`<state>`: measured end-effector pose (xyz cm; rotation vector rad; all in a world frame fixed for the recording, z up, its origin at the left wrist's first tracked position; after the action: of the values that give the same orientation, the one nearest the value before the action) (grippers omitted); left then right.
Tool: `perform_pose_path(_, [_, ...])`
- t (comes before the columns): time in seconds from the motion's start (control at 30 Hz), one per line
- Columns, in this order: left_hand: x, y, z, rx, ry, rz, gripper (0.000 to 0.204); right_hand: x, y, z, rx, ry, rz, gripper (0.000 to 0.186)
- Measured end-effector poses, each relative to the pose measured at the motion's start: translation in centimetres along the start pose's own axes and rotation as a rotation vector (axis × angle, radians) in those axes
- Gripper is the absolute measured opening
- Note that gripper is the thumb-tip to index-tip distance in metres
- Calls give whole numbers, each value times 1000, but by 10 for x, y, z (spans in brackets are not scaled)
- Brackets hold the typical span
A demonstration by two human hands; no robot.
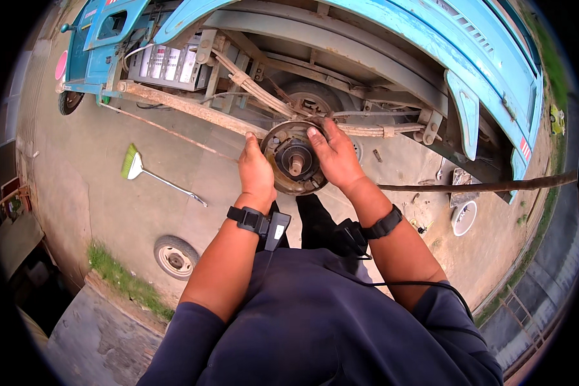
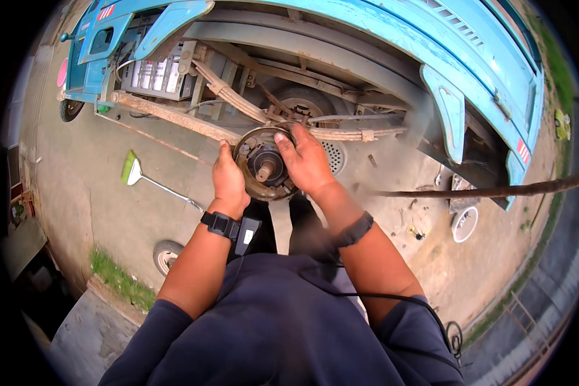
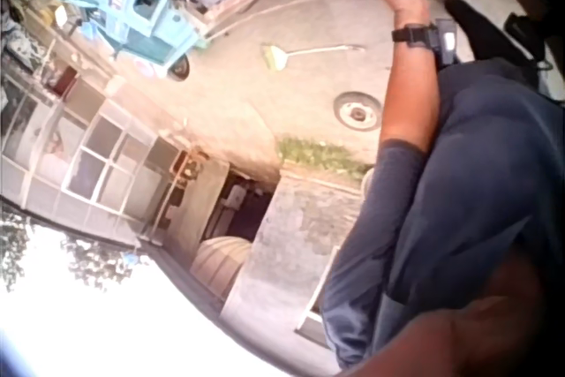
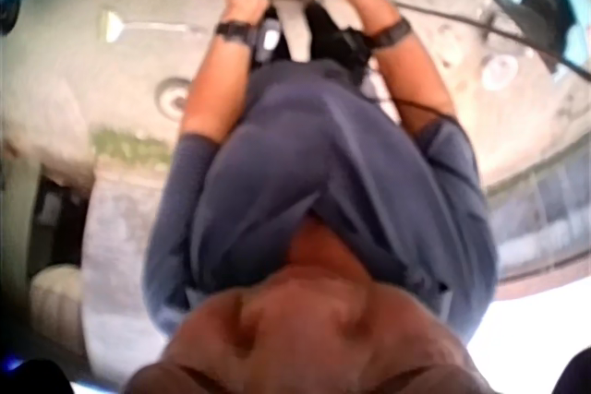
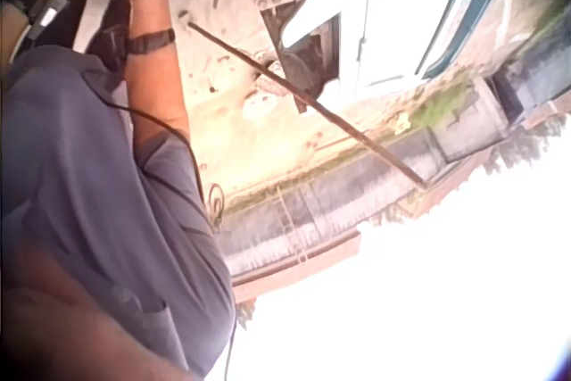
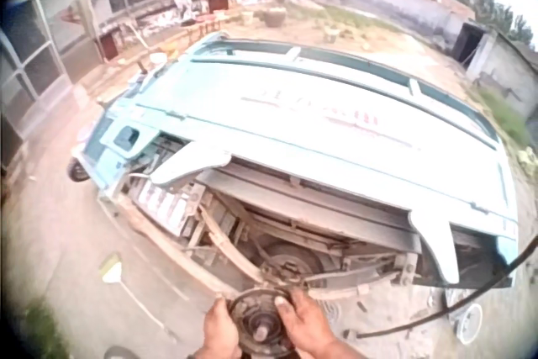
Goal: The person removes a brake shoe from a three-wheeled vehicle's wheel hub, inspects it, and reinstalls it. They then pick up a tire from the ground.
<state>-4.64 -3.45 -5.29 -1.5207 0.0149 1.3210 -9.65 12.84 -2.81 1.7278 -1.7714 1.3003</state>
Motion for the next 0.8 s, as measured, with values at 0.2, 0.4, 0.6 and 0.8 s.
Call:
perform_pose_path(0.2, [6, 6, -5, 48, 24, 12, 57, -15, -6, -6, 89, 133, -21, 55])
perform_pose_path(0.4, [8, 7, -9, 69, 55, 39, 64, 6, -11, -26, 99, -329, -297, 36])
perform_pose_path(0.6, [8, 8, -8, 37, 116, 70, 65, -2, -11, -24, 46, -319, -326, 30])
perform_pose_path(0.8, [8, 7, -9, 7, 96, 91, 65, -3, -10, -20, -28, -195, -388, 27])
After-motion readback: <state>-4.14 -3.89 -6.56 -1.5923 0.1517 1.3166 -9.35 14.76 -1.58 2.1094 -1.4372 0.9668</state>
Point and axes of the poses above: each hand's wrist, its own y-axis towards the middle knuckle, its own z-axis out of the palm, x = y × z, the point moved 1 cm from there along y, towards the middle knuckle, and after that the axes turned 4 degrees about z, right-handed, at the moved point
